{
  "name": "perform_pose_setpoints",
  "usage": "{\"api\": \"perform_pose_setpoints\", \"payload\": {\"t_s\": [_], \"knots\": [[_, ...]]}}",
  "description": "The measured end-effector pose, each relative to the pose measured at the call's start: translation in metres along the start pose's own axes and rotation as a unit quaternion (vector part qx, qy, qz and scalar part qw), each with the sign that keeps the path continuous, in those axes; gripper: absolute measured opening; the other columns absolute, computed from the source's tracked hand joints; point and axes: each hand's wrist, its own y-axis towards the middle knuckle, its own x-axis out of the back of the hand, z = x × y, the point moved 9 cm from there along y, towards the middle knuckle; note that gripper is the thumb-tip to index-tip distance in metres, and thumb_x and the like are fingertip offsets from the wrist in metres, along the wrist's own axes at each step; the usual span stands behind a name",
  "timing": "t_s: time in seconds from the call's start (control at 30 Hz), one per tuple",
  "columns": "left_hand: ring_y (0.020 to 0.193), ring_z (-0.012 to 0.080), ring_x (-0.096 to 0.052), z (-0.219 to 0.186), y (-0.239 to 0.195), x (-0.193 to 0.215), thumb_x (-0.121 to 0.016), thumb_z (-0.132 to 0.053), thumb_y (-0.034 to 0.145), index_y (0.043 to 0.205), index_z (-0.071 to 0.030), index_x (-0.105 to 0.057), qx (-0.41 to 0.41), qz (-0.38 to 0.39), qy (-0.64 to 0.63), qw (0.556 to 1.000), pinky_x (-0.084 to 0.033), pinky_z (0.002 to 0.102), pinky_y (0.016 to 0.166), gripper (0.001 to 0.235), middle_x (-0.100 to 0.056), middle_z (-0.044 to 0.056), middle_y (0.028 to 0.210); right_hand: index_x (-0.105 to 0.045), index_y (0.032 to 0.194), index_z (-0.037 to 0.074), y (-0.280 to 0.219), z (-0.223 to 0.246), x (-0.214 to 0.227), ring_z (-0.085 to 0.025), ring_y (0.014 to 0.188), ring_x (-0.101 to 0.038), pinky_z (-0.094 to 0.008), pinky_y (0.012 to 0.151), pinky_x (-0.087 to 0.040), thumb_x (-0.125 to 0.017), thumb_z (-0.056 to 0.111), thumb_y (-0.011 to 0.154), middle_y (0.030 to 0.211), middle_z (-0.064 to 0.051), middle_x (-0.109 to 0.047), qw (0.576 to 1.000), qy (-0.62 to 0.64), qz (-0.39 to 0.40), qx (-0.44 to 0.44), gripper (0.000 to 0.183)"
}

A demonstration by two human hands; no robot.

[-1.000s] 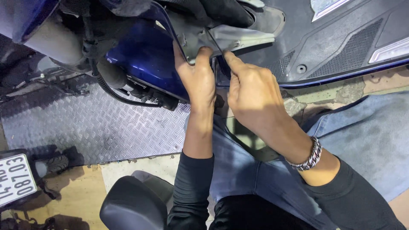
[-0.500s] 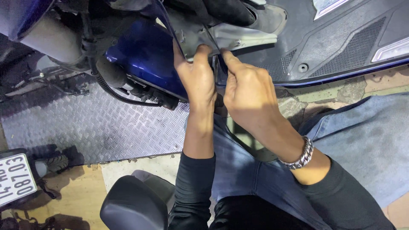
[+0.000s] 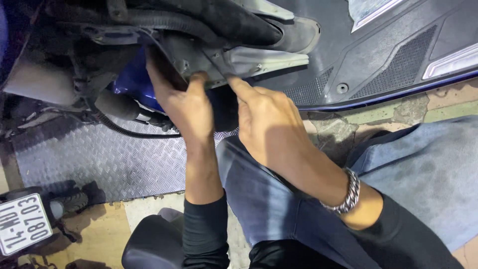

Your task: The person uses a screwdriver to remove screws from the side panel of a blue scooter. They detach the panel and place it on the floor, then proceed to remove screws from the floor mat area.

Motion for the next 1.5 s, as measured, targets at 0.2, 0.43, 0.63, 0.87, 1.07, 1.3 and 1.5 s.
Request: {"api": "perform_pose_setpoints", "payload": {"t_s": [0.2,0.43,0.63,0.87,1.07,1.3,1.5], "knots": [[0.13,0.025,-0.058,-0.016,0.007,-0.005,-0.06,0.007,0.075,0.14,-0.001,-0.05,-0.005,0.046,-0.083,0.995,-0.045,0.035,0.117,0.067,-0.061,0.016,0.139,-0.059,0.128,0.008,0.015,0.009,0.002,-0.045,0.073,-0.064,-0.055,0.06,-0.046,-0.044,0.007,0.097,0.086,-0.015,-0.072,0.998,0.041,0.009,0.041,0.034],[0.133,0.0244,-0.056,-0.01,0.008,-0.007,-0.056,0.009,0.076,0.142,-0.002,-0.047,0.003,0.068,-0.117,0.991,-0.043,0.034,0.119,0.068,-0.058,0.016,0.142,-0.06,0.139,0.012,0.025,0.008,0.0,-0.045,0.078,-0.066,-0.054,0.065,-0.049,-0.044,0.007,0.095,0.089,-0.017,-0.074,0.999,0.037,0.015,0.037,0.047],[0.122,0.0219,-0.06,-0.011,0.008,-0.011,-0.056,0.007,0.077,0.133,-0.003,-0.053,0.01,0.09,-0.132,0.987,-0.048,0.033,0.11,0.057,-0.063,0.014,0.13,-0.061,0.14,0.013,0.025,0.008,0.001,-0.045,0.075,-0.065,-0.053,0.066,-0.048,-0.046,0.006,0.093,0.082,-0.018,-0.072,0.999,0.024,0.018,0.036,0.049],[0.135,0.0236,-0.056,-0.006,0.006,-0.013,-0.053,0.012,0.079,0.143,-0.003,-0.047,0.001,0.09,-0.097,0.991,-0.042,0.034,0.12,0.066,-0.059,0.016,0.142,-0.063,0.138,0.013,0.025,0.011,0.004,-0.047,0.076,-0.064,-0.055,0.065,-0.049,-0.045,0.005,0.092,0.085,-0.018,-0.073,0.999,0.015,0.025,0.029,0.05],[0.138,0.0252,-0.055,0.01,0.003,-0.01,-0.055,0.012,0.077,0.145,-0.001,-0.049,-0.023,0.042,-0.106,0.993,-0.043,0.035,0.121,0.069,-0.059,0.017,0.145,-0.076,0.101,0.003,0.042,0.027,0.023,-0.032,0.075,-0.076,-0.042,0.087,-0.064,-0.046,0.005,0.103,0.097,-0.019,-0.076,0.979,-0.003,0.197,-0.061,0.03],[0.147,0.0279,-0.046,0.014,-0.008,-0.013,-0.051,0.013,0.077,0.149,0.005,-0.042,-0.021,-0.002,-0.087,0.996,-0.036,0.038,0.127,0.073,-0.05,0.021,0.154,-0.071,0.087,0.01,0.052,0.031,0.038,-0.045,0.076,-0.069,-0.053,0.06,-0.05,-0.043,0.002,0.088,0.082,-0.021,-0.071,0.962,-0.068,0.245,-0.099,0.03],[0.152,0.0289,-0.04,-0.004,-0.024,-0.016,-0.048,0.007,0.083,0.154,0.003,-0.034,-0.017,-0.011,0.007,1.0,-0.032,0.036,0.128,0.073,-0.043,0.024,0.159,-0.065,0.105,0.003,0.02,0.023,0.012,-0.046,0.077,-0.073,-0.06,0.071,-0.06,-0.043,-0.001,0.096,0.082,-0.02,-0.072,0.99,-0.04,0.137,-0.022,0.024]]}}
